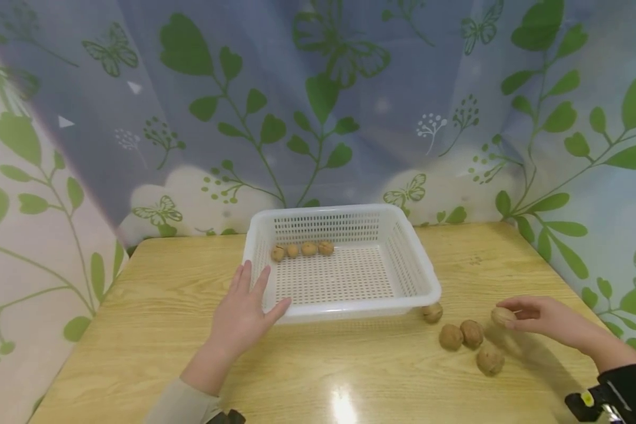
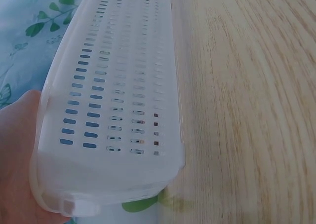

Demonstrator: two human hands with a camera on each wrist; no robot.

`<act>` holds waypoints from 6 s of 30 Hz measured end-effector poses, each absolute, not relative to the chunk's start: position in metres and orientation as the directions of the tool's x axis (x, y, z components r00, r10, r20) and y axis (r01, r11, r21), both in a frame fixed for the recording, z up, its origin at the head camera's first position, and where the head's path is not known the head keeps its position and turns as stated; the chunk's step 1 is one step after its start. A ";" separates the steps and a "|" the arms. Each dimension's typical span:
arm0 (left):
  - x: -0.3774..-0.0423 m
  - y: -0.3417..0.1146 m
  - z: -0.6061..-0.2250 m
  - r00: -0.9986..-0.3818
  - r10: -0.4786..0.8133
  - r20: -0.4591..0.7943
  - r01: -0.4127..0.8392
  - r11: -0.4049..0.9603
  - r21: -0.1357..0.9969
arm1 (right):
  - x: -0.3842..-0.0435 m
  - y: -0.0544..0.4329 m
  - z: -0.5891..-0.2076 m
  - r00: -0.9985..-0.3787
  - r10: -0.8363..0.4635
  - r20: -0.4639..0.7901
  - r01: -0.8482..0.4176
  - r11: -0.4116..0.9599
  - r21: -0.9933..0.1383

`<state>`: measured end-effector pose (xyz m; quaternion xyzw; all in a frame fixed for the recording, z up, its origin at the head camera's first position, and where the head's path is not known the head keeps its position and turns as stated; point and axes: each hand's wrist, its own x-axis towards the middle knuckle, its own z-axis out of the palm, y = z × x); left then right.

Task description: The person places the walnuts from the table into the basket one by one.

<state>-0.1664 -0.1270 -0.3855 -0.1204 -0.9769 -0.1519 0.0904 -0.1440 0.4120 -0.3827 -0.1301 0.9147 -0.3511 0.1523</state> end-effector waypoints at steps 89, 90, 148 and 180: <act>-0.168 -0.128 -0.388 -0.947 0.202 0.248 0.272 0.917 0.292 | -0.331 0.199 -0.293 -0.871 -0.485 -0.075 -0.289 0.631 -0.720; -0.168 -0.128 -0.388 -0.948 0.201 0.245 0.270 0.918 0.290 | -0.328 0.206 -0.288 -0.870 -0.489 -0.061 -0.294 0.614 -0.732; -0.166 -0.127 -0.388 -0.958 0.206 0.198 0.261 0.914 0.311 | -0.171 0.384 -0.375 -0.942 -0.312 -0.121 -0.123 0.659 -0.742; -0.167 -0.126 -0.390 -0.955 0.196 0.223 0.260 0.913 0.314 | -0.312 0.217 -0.285 -0.947 -0.313 -0.065 -0.097 0.475 -0.875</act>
